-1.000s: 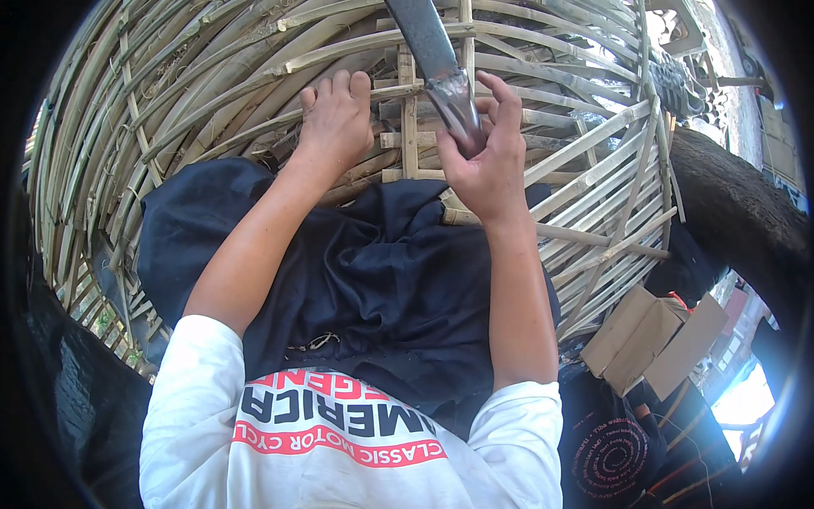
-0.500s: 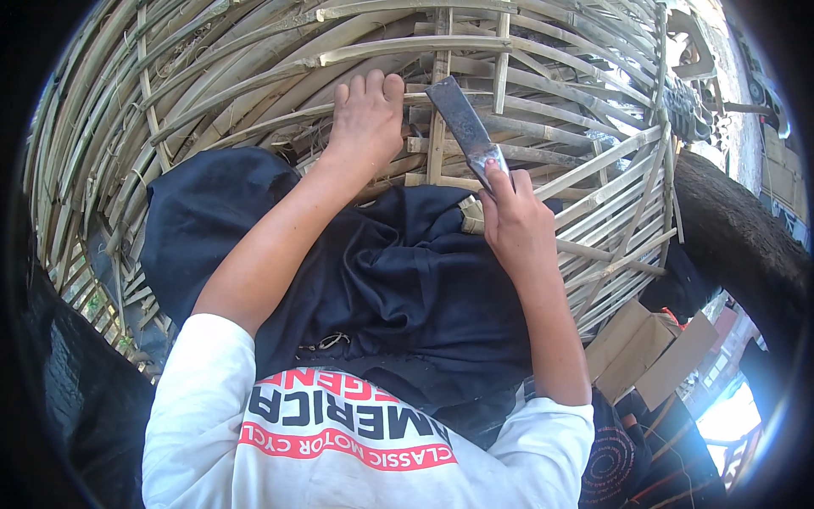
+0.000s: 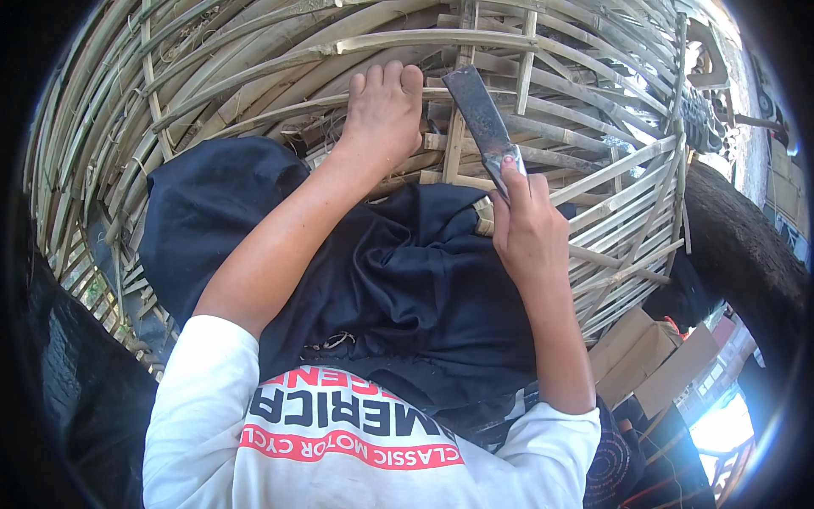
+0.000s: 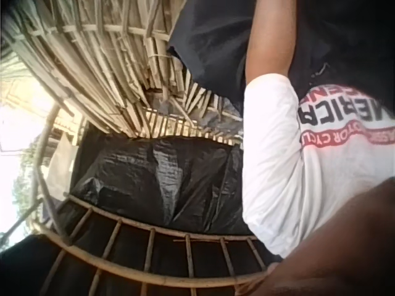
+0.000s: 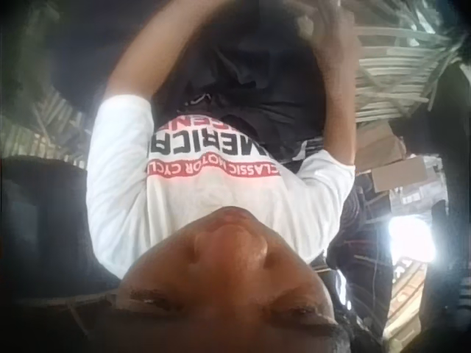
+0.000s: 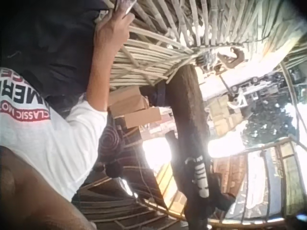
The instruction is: The person weaves thin bamboo strips into a large circular structure using a metal tool to push the strips through the gaps and adjust their position.
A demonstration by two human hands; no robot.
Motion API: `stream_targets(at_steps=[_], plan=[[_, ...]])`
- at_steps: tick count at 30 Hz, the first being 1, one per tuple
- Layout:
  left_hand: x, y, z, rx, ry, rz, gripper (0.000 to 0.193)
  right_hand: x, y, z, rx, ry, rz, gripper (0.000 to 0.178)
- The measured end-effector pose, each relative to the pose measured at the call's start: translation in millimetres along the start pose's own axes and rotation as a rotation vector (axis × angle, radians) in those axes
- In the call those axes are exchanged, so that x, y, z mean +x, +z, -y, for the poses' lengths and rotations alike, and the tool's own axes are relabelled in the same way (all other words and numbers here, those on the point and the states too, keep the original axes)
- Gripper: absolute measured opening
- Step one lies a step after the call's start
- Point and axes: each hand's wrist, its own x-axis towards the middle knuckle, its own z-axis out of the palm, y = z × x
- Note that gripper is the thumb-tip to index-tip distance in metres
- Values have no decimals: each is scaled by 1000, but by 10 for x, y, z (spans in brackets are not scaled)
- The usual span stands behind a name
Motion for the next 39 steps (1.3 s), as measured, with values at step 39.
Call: stream_targets(at_steps=[39], plan=[[-141,94,-44,-51,-39,11,44,63,157,162,22,-18,-96,48]])
